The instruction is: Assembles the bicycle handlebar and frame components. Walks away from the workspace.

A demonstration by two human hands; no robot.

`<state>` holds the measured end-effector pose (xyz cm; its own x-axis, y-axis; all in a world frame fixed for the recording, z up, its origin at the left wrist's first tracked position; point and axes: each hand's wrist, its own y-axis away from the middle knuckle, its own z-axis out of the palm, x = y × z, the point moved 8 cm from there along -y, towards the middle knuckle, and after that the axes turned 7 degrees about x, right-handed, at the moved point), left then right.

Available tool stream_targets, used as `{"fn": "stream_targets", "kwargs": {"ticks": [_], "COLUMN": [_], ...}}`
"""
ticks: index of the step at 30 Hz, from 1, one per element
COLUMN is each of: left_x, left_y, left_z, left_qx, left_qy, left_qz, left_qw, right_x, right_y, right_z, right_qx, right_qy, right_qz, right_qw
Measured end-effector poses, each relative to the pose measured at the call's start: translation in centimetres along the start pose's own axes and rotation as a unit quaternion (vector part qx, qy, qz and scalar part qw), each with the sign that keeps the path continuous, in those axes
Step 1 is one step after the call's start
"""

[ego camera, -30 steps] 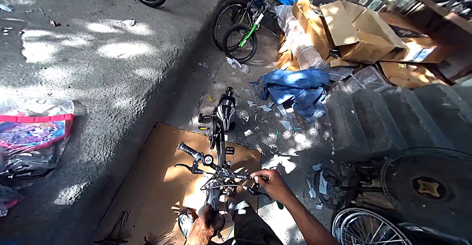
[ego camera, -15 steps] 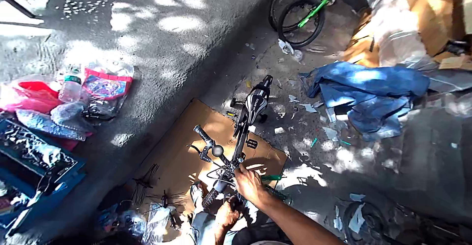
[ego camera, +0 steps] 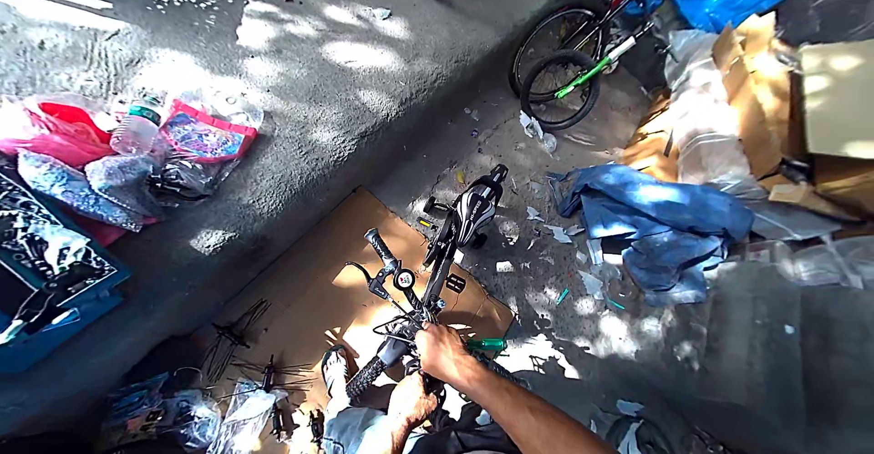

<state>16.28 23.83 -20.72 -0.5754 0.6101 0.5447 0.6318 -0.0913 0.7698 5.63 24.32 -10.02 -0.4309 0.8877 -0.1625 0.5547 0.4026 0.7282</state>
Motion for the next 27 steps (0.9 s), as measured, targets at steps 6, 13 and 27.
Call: {"fn": "stream_targets", "kwargs": {"ticks": [6,13,27], "left_x": [-0.4,-1.4,-1.8], "left_y": [-2.0,-2.2,-4.3], "left_z": [0.0,-0.8,-1.9], "left_qx": [0.051,0.166,0.203], "left_qy": [0.074,0.110,0.507], "left_qz": [0.051,0.158,0.133], "left_qw": [0.995,0.967,0.827], "right_x": [7.1,13.3,13.0], "right_y": [2.2,3.7,0.5], "right_z": [-4.2,0.4,3.2], "right_qx": [0.131,0.109,0.141], "right_qy": [-0.130,-0.130,-0.184], "right_qz": [0.057,0.087,0.023], "right_qw": [0.981,0.982,0.972]}}
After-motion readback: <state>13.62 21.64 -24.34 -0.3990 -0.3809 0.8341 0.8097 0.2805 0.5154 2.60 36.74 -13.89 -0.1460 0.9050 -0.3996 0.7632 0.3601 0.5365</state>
